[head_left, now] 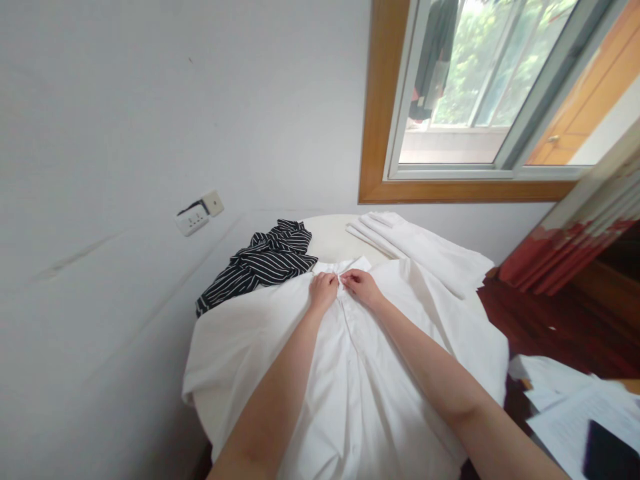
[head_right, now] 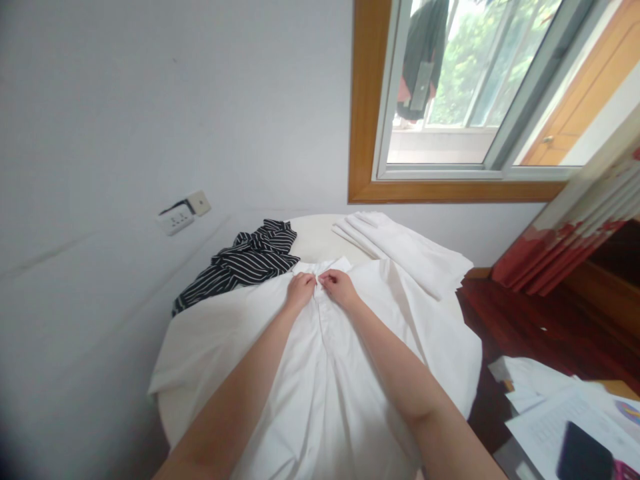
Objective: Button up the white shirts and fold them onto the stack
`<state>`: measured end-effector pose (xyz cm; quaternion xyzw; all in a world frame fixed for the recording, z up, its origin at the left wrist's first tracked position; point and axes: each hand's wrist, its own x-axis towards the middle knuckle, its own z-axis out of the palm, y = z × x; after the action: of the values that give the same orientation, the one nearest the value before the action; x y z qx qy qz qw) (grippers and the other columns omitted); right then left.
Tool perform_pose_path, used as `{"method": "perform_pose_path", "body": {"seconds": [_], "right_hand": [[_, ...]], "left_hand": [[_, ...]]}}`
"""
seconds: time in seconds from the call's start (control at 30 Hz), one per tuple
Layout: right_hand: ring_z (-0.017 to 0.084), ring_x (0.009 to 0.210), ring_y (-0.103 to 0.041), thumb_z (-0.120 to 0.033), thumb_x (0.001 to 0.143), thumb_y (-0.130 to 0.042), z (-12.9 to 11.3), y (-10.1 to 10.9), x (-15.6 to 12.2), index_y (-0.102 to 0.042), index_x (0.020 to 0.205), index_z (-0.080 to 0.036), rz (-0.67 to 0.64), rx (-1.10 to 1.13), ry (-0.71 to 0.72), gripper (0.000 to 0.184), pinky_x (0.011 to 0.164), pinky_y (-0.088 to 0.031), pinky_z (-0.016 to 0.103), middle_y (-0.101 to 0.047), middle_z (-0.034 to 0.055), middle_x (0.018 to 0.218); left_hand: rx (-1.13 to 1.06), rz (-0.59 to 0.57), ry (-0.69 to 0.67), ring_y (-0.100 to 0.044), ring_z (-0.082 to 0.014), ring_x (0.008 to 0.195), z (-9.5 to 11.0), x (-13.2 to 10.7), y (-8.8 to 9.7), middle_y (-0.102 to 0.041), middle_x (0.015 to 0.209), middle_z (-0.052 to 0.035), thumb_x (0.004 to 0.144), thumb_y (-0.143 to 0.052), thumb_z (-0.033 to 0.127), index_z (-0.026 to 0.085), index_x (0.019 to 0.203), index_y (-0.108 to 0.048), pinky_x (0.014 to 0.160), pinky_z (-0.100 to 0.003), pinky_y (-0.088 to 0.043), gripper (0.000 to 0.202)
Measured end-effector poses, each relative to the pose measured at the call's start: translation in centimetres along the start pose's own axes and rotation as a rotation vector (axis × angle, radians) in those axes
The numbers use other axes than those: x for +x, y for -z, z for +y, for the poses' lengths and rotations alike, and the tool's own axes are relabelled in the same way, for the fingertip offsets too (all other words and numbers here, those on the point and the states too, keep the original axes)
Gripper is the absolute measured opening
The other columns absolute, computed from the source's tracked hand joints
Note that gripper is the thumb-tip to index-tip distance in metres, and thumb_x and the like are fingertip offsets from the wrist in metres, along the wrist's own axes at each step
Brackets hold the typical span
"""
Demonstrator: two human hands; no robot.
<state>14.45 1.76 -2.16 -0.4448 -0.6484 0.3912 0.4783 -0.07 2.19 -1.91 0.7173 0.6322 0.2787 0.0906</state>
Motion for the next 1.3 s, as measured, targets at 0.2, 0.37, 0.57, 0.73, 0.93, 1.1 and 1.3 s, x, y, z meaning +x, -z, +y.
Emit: {"method": "perform_pose_path", "body": {"seconds": [0.2,0.37,0.57,0.73,0.93,1.1,1.3], "right_hand": [[0.011,0.054,-0.049,-0.035,0.072,-0.056,-0.3,-0.2,-0.3,-0.066,0.078,-0.016,0.04,-0.052,-0.029,0.022,0.053,-0.039,0.022,-0.057,-0.0026,0.057],[0.012,0.06,-0.054,-0.029,0.072,-0.056,-0.5,-0.7,-0.4,-0.066,0.079,-0.015,0.085,-0.101,-0.038,0.018,0.059,-0.042,0.023,-0.063,-0.0003,0.066],[0.012,0.061,-0.054,-0.021,0.075,-0.051,-0.8,-1.8,-0.8,-0.066,0.08,-0.016,0.175,-0.263,-0.094,0.017,0.06,-0.042,0.023,-0.063,0.0008,0.068],[0.013,0.066,-0.055,-0.02,0.076,-0.049,-0.8,-2.2,-1.3,-0.065,0.082,-0.017,0.217,-0.348,-0.025,0.017,0.066,-0.043,0.024,-0.064,0.002,0.074],[0.013,0.065,-0.055,-0.017,0.076,-0.047,-0.6,-1.7,-1.4,-0.065,0.086,-0.017,0.17,-0.369,0.006,0.021,0.064,-0.043,0.023,-0.064,0.0012,0.072],[0.013,0.064,-0.056,-0.018,0.076,-0.048,-0.7,-1.4,-1.4,-0.065,0.091,-0.016,0.134,-0.317,0.008,0.023,0.063,-0.044,0.023,-0.065,0.0017,0.074],[0.013,0.064,-0.058,-0.027,0.08,-0.046,-0.6,-0.7,-1.2,-0.066,0.09,-0.016,0.042,-0.185,-0.014,0.024,0.065,-0.045,0.023,-0.065,0.0014,0.071]], "left_hand": [[0.028,0.041,-0.041,-0.055,-0.0194,0.093,-0.1,-0.3,-0.2,-0.064,0.087,-0.0062,0.09,-0.046,0.035,0.021,0.08,-0.066,0.084,-0.03,-0.037,0.026],[0.037,0.057,-0.039,-0.056,-0.0182,0.088,0.0,-0.4,-0.2,-0.063,0.083,-0.0056,0.091,-0.043,0.039,0.021,0.078,-0.066,0.082,-0.03,-0.038,0.032],[0.064,0.069,-0.071,-0.056,-0.0183,0.088,0.0,-0.5,-0.1,-0.063,0.084,-0.0061,0.091,-0.042,0.032,0.019,0.079,-0.067,0.082,-0.029,-0.038,0.03],[0.078,0.114,-0.052,-0.056,-0.0195,0.087,0.2,-0.6,-0.2,-0.064,0.083,-0.0073,0.09,-0.044,0.03,0.018,0.079,-0.068,0.083,-0.03,-0.038,0.029],[0.028,0.085,-0.038,-0.056,-0.0188,0.085,0.3,-0.5,0.1,-0.064,0.08,-0.0067,0.087,-0.046,0.029,0.018,0.077,-0.069,0.083,-0.03,-0.039,0.027],[0.046,0.082,-0.056,-0.056,-0.0193,0.088,0.1,-0.6,0.0,-0.064,0.084,-0.0078,0.089,-0.044,0.029,0.017,0.081,-0.068,0.084,-0.03,-0.039,0.028],[0.103,0.09,-0.079,-0.055,-0.0212,0.092,0.0,-0.9,-0.2,-0.063,0.091,-0.0109,0.092,-0.041,0.027,0.015,0.086,-0.066,0.084,-0.032,-0.039,0.028]]}}
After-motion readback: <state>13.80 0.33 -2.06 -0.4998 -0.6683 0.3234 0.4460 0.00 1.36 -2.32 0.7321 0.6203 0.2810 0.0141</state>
